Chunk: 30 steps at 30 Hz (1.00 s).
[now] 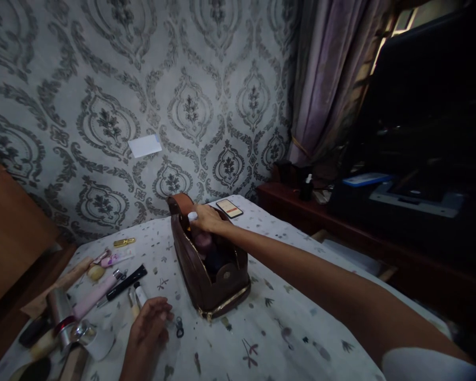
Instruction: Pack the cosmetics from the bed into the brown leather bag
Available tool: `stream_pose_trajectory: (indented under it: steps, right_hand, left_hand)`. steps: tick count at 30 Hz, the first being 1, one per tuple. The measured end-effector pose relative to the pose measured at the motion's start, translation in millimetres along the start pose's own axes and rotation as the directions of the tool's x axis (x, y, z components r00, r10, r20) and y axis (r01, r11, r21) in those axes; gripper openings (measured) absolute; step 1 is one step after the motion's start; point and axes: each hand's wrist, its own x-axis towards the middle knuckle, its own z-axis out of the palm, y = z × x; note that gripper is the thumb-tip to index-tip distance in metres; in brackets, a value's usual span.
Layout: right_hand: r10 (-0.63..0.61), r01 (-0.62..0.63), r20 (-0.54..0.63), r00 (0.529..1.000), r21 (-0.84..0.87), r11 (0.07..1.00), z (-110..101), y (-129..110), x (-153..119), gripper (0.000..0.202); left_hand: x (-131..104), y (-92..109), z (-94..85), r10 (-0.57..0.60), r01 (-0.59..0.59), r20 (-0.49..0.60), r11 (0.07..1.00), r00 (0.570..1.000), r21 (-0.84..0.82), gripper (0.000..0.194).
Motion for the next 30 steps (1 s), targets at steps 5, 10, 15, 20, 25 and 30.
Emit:
stream_pose_trajectory:
  steps: [5, 10, 15, 20, 25, 30]
  right_hand:
    - [-0.022, 0.022, -0.001, 1.000, -0.008, 1.000, -0.2, -0.5, -0.6, 0.028]
    - [-0.023, 0.023, 0.012, 1.000, -0.004, 1.000, 0.2, 0.1, -0.1, 0.028]
    - [-0.016, 0.016, 0.023, 1.000, 0.008, 1.000, -1.1, 0.9, -0.8, 0.034]
    - [0.001, -0.001, 0.019, 1.000, 0.013, 1.000, 0.2, 1.4, 1.7, 0.044]
    - [-0.015, 0.014, 0.018, 1.000, 0.016, 1.000, 2.6, 3.4, 4.4, 0.032]
    - [-0.037, 0.037, 0.015, 0.999, 0.021, 0.999, 4.0, 5.6, 5.4, 0.033]
  left_hand:
    - [-0.1, -0.7, -0.8, 0.012, -0.012, -0.009, 1.000, 1.000, 0.002, 0.047]
    - [0.1, -1.6, -0.9, 0.011, -0.011, -0.002, 1.000, 1.000, -0.004, 0.047]
    - [-0.2, -1.5, 1.1, 0.009, -0.009, -0.023, 1.000, 1.000, 0.000, 0.047]
    - [-1.0, 0.1, 3.0, 0.009, -0.009, -0.031, 1.000, 0.999, 0.002, 0.048]
    - [-1.2, 1.7, 3.7, 0.014, -0.014, -0.020, 1.000, 1.000, 0.012, 0.047]
    - [-0.9, 1.7, 3.7, 0.029, -0.028, -0.027, 0.999, 0.999, 0.017, 0.049]
